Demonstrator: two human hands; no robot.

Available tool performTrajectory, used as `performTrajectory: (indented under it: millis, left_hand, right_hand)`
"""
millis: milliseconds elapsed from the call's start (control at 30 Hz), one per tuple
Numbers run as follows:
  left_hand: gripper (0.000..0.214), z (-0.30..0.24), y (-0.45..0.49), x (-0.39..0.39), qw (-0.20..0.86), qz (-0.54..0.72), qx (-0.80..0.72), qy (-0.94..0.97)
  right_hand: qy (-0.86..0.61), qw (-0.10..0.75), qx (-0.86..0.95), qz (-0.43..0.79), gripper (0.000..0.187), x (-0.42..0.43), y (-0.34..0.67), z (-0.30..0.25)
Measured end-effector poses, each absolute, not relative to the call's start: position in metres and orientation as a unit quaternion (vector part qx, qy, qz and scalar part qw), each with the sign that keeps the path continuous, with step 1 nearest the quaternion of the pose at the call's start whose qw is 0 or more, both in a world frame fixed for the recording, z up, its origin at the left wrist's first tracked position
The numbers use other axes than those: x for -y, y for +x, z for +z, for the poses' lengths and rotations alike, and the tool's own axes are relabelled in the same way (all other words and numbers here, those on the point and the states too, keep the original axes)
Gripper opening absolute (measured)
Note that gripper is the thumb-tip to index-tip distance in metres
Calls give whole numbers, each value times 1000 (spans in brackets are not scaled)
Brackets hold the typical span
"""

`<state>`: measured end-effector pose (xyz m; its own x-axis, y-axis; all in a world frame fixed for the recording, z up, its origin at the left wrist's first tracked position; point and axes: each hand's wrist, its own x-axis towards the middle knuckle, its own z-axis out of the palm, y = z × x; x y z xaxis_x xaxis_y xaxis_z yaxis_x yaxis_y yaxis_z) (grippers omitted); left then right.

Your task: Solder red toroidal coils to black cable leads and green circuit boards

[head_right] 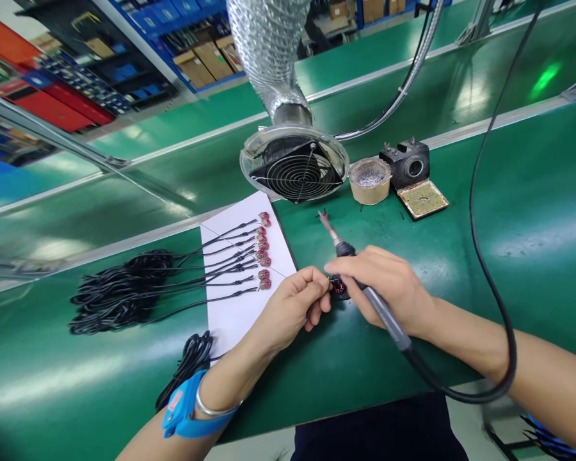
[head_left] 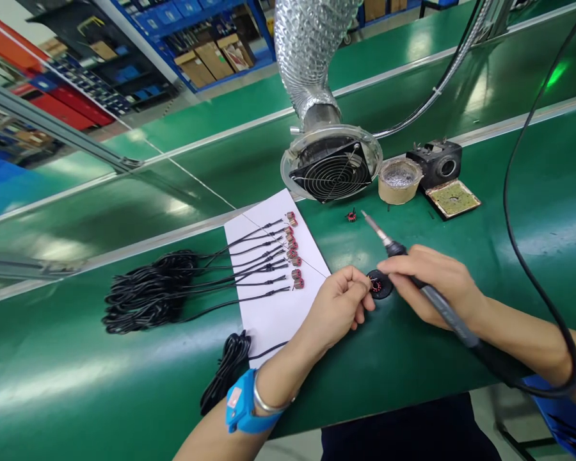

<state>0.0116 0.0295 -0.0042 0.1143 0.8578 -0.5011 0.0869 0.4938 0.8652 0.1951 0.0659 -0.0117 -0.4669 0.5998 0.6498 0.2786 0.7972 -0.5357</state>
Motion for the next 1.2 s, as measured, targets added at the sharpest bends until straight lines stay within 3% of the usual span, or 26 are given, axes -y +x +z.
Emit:
performTrajectory:
  millis: [167,500,1200]
  left_hand:
    - [19,-10,18,-27,613,329,-610,380]
    - [19,-10,19,-24,594,338,-619,387]
    - [20,-8,18,-23,601,322,-612,401]
  right_hand:
    - [-342,445,790,247,37,-50,224,3]
    - [-390,423,759,304,14,-45,231,0]
    - [-338,431,779,305,20,-41,224,3]
